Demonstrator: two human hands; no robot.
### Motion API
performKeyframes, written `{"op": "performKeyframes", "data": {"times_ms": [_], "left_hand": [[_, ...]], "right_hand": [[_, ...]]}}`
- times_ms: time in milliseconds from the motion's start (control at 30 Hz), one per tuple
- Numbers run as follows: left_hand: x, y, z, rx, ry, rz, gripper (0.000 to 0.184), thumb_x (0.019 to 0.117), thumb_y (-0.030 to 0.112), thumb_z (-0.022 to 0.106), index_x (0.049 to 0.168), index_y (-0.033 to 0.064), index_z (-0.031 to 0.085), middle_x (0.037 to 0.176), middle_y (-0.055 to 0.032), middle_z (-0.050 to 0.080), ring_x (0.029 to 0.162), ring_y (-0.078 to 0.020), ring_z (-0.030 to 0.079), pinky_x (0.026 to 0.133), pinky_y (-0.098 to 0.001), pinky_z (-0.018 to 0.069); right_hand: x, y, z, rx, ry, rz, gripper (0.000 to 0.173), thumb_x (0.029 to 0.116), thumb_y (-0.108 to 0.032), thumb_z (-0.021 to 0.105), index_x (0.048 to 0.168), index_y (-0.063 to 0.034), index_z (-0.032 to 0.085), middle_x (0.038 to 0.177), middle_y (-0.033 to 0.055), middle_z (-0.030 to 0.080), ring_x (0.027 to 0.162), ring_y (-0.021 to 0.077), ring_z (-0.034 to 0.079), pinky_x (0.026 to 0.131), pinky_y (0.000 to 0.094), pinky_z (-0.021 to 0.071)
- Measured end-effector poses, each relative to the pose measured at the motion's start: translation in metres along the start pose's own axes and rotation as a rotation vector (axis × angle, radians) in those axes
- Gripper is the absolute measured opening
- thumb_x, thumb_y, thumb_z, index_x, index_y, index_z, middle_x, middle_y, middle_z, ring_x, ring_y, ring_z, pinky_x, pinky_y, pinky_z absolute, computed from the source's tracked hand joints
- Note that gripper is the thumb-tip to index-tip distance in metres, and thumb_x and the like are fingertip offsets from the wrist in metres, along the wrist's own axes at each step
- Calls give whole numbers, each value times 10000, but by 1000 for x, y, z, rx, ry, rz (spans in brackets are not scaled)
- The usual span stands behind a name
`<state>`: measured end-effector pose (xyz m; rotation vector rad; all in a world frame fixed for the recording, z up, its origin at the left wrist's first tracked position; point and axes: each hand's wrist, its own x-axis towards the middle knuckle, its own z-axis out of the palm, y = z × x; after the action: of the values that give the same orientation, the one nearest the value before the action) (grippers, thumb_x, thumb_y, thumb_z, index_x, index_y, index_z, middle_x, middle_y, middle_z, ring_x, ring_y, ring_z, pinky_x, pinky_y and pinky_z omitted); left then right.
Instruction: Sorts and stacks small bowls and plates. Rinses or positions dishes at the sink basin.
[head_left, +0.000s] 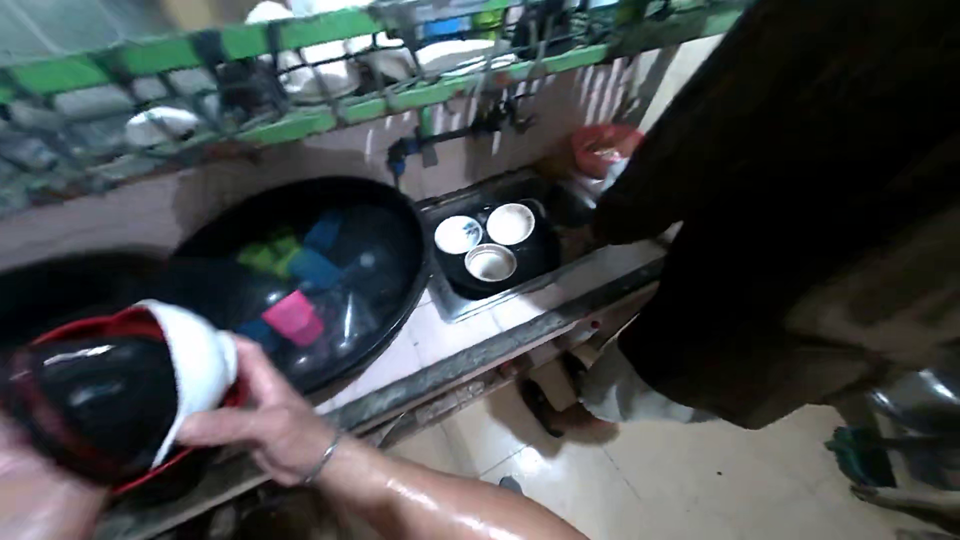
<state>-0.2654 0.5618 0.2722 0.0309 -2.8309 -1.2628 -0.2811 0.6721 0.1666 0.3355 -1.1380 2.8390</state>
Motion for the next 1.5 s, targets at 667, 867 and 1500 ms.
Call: {"op": "performKeyframes", "data": {"times_ms": [667,867,1500], "left_hand": [[145,197,578,-646,-1112,23,374,1059,181,554,1423,103,517,1280,-79,648,1149,-170,623,984,-414,537],[147,243,704,-597,-1245,-137,449,1098,256,484,1531,147,441,1492,-124,526,1347,-261,506,1088,-535,435],[111,274,771,187,-1214,166,450,1111,214,426,1522,31,445,1468,-305,508,1359,-455,514,1094,-579,453]], "right_hand": [[-26,-245,-467,-749,1102,-199,884,830,-495,780,1577,-318,341,1535,41,496,1319,219,548,1003,511,531],[-1,-318,-514,-786,1355,-120,661,1004,-172,628,1576,-55,320,1518,192,482,1344,251,537,1101,426,489],[-11,-338,-622,-1049,1659,420,607,1123,-469,293,1322,-17,646,1345,249,628,1293,405,571,1093,628,414]]}}
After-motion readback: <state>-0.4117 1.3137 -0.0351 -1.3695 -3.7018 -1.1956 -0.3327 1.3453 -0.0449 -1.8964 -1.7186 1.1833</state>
